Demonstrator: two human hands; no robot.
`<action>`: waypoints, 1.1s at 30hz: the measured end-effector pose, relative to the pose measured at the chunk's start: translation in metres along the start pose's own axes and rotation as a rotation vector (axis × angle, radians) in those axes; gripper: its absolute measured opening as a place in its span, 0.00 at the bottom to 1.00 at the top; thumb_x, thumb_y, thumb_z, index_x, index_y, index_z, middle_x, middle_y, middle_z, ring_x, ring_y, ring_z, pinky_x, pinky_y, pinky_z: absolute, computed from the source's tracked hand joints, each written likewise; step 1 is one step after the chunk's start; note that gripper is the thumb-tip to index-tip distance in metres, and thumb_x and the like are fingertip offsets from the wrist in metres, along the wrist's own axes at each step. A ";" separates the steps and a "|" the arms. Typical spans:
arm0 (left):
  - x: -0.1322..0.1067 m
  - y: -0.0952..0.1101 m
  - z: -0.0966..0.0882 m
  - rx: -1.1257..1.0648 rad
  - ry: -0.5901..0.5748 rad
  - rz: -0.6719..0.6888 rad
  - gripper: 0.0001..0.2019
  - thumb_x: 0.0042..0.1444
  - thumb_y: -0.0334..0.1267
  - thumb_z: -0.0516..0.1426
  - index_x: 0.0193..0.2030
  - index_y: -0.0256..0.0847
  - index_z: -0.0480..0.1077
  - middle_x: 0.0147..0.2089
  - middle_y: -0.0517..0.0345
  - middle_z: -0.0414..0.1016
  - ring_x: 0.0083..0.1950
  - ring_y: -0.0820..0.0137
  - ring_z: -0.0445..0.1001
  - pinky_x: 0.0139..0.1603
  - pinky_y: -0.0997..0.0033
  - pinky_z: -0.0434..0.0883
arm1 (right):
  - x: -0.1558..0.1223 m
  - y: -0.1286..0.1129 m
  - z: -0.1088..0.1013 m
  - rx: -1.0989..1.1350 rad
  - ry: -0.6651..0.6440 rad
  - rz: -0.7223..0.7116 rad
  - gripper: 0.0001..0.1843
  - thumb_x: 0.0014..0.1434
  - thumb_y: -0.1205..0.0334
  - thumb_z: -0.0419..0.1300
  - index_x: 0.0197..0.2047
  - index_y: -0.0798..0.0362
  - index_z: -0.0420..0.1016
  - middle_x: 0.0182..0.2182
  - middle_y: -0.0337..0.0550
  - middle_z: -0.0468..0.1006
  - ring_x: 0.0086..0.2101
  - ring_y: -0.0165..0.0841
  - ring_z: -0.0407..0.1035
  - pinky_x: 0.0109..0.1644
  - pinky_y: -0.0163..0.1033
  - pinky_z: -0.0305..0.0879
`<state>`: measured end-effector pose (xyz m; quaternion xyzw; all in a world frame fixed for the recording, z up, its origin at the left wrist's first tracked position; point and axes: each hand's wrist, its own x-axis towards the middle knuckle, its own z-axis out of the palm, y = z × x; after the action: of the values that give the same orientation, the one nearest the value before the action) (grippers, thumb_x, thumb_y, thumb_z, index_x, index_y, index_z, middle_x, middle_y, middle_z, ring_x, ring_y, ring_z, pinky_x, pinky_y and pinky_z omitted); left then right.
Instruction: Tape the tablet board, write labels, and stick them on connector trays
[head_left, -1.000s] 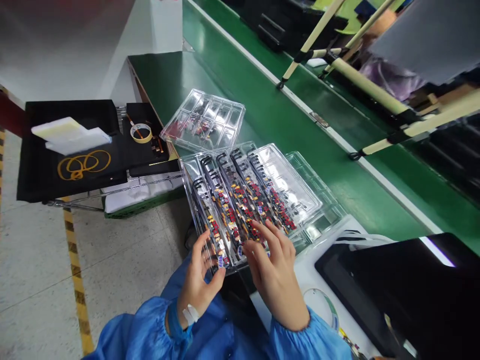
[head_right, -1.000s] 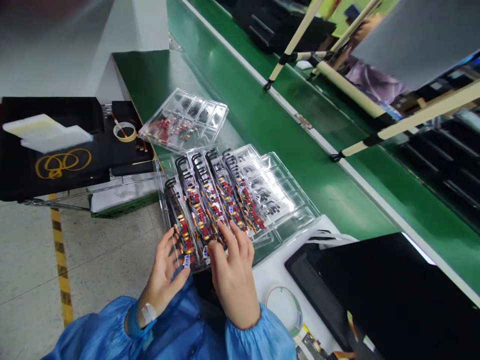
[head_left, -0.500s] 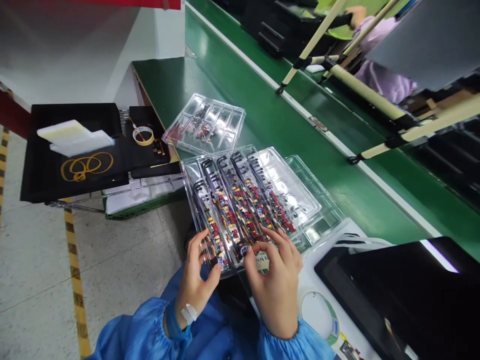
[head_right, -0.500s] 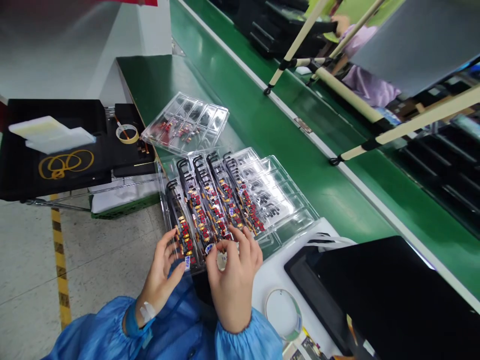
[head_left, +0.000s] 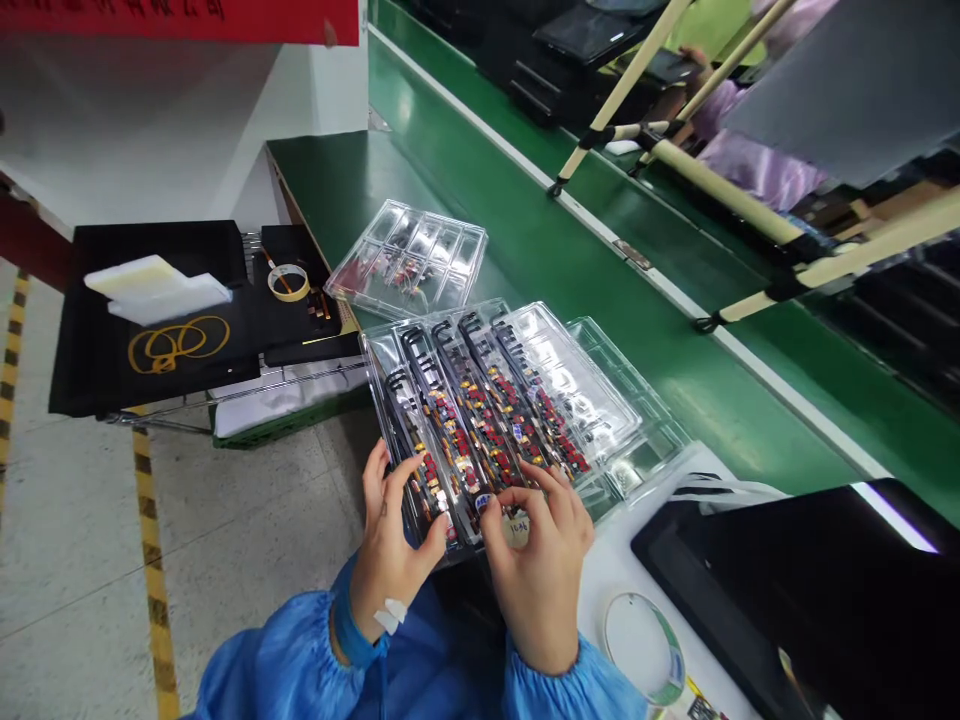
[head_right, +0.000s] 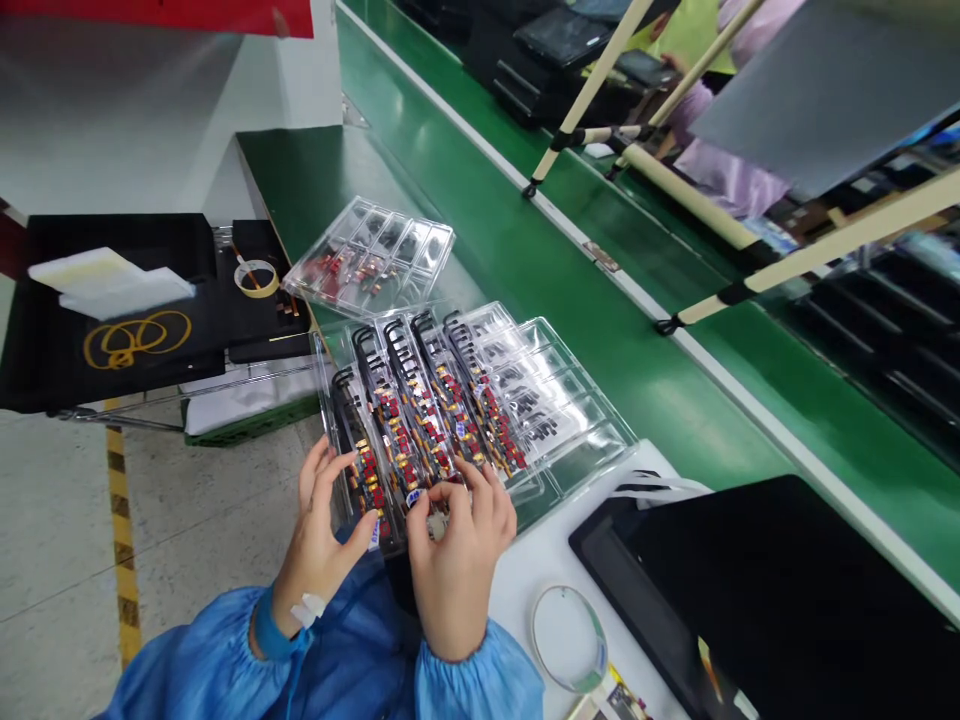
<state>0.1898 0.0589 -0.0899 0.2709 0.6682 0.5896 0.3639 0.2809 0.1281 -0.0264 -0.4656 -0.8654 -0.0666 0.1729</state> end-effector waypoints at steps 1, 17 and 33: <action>0.000 -0.001 0.001 0.024 -0.013 0.008 0.22 0.52 0.31 0.54 0.55 0.43 0.59 0.65 0.48 0.45 0.66 0.56 0.50 0.63 0.51 0.54 | 0.000 0.000 -0.002 -0.007 -0.002 -0.019 0.08 0.59 0.61 0.51 0.29 0.51 0.63 0.41 0.47 0.71 0.50 0.43 0.60 0.51 0.51 0.55; -0.013 -0.029 0.007 -0.234 -0.078 -0.055 0.30 0.52 0.31 0.54 0.61 0.47 0.50 0.66 0.48 0.45 0.62 0.59 0.59 0.56 0.62 0.66 | -0.026 0.012 -0.013 -0.118 -0.007 -0.150 0.12 0.61 0.56 0.46 0.28 0.50 0.61 0.38 0.51 0.72 0.46 0.48 0.61 0.44 0.50 0.55; -0.021 -0.013 0.008 0.192 -0.004 0.114 0.30 0.55 0.32 0.53 0.64 0.44 0.45 0.68 0.43 0.37 0.68 0.53 0.42 0.62 0.47 0.56 | -0.033 0.000 -0.017 -0.086 -0.048 -0.041 0.08 0.60 0.61 0.49 0.30 0.52 0.62 0.42 0.52 0.70 0.51 0.47 0.58 0.49 0.53 0.53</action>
<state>0.2093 0.0444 -0.0989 0.3433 0.7043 0.5421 0.3038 0.3012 0.0976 -0.0221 -0.4563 -0.8750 -0.0961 0.1305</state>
